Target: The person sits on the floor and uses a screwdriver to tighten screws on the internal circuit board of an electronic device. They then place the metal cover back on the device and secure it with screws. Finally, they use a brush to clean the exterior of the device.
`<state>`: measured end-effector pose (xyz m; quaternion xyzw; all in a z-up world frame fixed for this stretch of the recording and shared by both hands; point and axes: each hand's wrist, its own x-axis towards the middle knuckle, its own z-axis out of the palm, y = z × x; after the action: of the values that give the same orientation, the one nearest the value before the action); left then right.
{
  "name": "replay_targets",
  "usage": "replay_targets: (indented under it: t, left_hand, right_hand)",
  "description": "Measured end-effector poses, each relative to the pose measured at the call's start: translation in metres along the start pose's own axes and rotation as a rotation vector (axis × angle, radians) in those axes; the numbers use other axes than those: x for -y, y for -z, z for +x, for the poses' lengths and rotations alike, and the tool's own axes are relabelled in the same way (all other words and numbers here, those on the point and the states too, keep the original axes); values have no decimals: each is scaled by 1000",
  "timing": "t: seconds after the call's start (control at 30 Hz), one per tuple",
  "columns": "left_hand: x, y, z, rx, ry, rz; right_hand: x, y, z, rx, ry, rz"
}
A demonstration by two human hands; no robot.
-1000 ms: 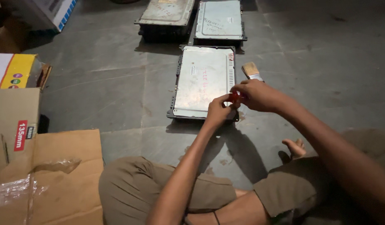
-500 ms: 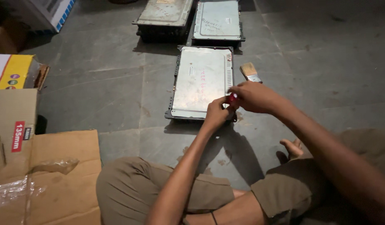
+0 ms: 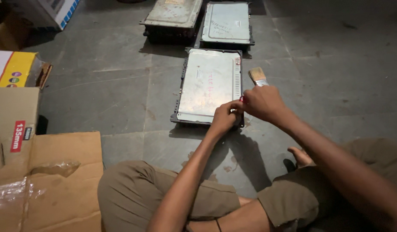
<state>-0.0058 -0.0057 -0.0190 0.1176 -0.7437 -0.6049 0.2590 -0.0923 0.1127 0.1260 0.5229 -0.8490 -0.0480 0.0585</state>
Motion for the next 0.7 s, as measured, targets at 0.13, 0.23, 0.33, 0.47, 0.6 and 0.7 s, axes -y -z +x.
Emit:
replay_targets:
  t: [0.13,0.23,0.33,0.47,0.6,0.7]
  left_hand:
    - [-4,4,4,-7,-20,74]
    - [-1,5,3,-23,-66,110]
    - [9,4,5,10,36,93]
    - [34,2,11,-31,4,37]
    - [51,42,33,-184,246,-314]
    - [51,111,34,-334,325,-769]
  right_hand:
    - [-7,-5,-1,-141,235,333]
    - [-8,-12,0,-51,161,373]
    - [-8,-15,0,-21,127,307]
    - [-3,-13,-1,-39,120,267]
    - [2,-13,-2,-13,84,205]
    - [-3,-11,-5,-88,147,274]
